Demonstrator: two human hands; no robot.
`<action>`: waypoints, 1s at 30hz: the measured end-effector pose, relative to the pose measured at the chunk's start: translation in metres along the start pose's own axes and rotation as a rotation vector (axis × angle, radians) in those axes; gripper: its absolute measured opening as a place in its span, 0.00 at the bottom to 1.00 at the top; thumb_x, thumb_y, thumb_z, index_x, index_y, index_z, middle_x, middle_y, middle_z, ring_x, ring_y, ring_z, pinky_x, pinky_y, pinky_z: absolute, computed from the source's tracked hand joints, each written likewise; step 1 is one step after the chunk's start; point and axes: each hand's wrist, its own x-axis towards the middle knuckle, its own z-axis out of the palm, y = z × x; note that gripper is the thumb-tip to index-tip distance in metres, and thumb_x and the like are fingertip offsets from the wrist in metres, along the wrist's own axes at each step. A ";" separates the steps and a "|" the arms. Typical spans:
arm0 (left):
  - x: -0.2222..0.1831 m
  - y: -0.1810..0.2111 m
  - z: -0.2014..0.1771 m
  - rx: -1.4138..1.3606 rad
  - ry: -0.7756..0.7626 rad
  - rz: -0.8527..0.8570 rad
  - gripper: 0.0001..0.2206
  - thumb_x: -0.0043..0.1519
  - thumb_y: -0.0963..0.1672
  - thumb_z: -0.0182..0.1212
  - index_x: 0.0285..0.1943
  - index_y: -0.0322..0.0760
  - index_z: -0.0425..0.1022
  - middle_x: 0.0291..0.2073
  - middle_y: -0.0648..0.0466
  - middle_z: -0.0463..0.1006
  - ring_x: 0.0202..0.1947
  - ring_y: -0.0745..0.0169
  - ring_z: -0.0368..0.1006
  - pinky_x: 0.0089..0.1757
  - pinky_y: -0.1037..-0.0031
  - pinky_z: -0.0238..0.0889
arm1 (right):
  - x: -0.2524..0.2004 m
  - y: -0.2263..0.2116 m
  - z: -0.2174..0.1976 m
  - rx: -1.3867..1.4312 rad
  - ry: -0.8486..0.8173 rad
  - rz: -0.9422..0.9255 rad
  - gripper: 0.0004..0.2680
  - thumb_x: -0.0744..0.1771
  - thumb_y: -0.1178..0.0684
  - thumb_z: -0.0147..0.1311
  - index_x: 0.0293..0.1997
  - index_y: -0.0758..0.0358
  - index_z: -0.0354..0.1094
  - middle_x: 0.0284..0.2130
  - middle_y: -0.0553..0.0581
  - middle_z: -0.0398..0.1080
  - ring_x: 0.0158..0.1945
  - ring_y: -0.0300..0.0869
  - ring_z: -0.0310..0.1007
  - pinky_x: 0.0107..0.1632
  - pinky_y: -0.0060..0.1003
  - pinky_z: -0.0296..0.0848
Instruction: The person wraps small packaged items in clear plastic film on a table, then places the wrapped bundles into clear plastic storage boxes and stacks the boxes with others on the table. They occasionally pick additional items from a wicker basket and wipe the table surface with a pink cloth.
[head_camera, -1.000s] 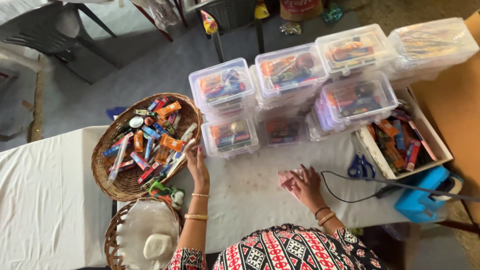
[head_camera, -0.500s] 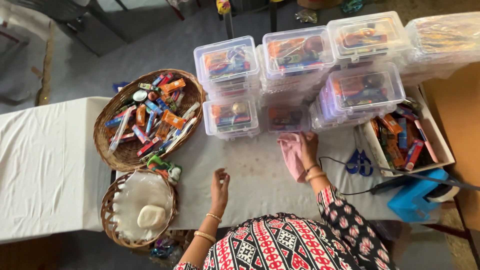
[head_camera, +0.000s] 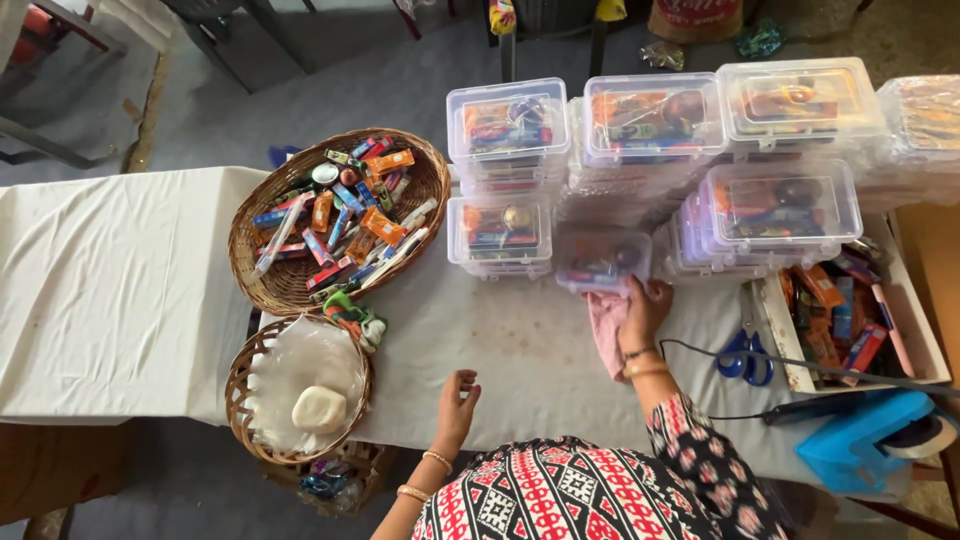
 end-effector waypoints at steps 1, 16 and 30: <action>0.003 0.001 -0.001 -0.001 0.003 0.002 0.11 0.61 0.40 0.63 0.52 0.35 0.73 0.44 0.51 0.77 0.41 0.62 0.73 0.40 0.70 0.72 | -0.010 -0.018 -0.006 0.002 -0.002 -0.002 0.12 0.65 0.60 0.68 0.44 0.61 0.63 0.42 0.48 0.63 0.45 0.36 0.63 0.49 0.36 0.67; 0.072 0.044 -0.017 -0.174 0.036 0.094 0.12 0.63 0.41 0.62 0.55 0.33 0.72 0.53 0.53 0.76 0.48 0.64 0.74 0.40 0.73 0.71 | -0.074 -0.157 -0.010 0.786 -0.223 0.455 0.07 0.66 0.56 0.55 0.47 0.56 0.65 0.42 0.48 0.70 0.48 0.38 0.71 0.54 0.37 0.73; 0.097 0.040 -0.017 -0.258 0.008 0.077 0.14 0.66 0.45 0.58 0.57 0.33 0.73 0.55 0.51 0.75 0.51 0.63 0.73 0.43 0.71 0.73 | -0.077 -0.175 0.137 0.232 -0.436 0.004 0.07 0.69 0.54 0.59 0.44 0.59 0.63 0.37 0.45 0.60 0.41 0.32 0.58 0.48 0.28 0.63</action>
